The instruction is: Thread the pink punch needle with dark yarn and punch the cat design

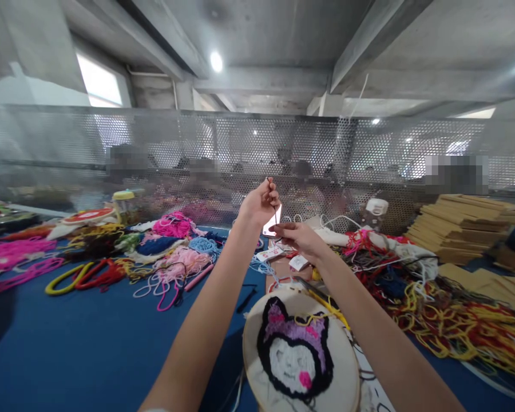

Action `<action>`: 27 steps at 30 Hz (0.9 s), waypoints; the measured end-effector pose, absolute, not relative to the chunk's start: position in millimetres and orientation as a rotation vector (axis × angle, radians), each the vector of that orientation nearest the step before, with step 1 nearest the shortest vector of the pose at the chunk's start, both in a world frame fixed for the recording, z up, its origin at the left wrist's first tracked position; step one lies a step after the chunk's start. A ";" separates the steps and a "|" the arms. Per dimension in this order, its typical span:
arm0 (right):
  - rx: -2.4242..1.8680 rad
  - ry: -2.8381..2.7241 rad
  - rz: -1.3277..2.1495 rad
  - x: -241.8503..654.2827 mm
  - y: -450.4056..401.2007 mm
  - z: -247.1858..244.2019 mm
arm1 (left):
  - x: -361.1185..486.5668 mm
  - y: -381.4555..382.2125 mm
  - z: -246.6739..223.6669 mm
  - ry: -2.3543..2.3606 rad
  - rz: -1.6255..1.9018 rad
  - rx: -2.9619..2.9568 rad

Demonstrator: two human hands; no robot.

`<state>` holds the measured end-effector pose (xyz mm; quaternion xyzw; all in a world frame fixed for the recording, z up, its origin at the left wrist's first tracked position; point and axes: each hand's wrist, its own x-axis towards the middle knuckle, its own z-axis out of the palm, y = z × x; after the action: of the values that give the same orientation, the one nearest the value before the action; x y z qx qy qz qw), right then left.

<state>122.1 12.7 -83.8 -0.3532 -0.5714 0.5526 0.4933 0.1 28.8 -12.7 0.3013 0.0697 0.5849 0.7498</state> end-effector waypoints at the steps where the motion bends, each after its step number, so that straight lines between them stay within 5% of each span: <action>1: -0.855 -1.385 1.340 122.2 12.0 -83.3 | 0.4 29.0 -12.6 0.146 1.286 0.647; 27: -0.924 -1.528 1.327 134.7 11.0 -84.0 | -12.3 38.9 -7.5 0.125 1.422 0.497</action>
<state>134.7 11.0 -84.0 -0.3724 -0.6159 0.5350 0.4425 -12.3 38.9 -7.5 0.2253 0.0565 0.6454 0.7277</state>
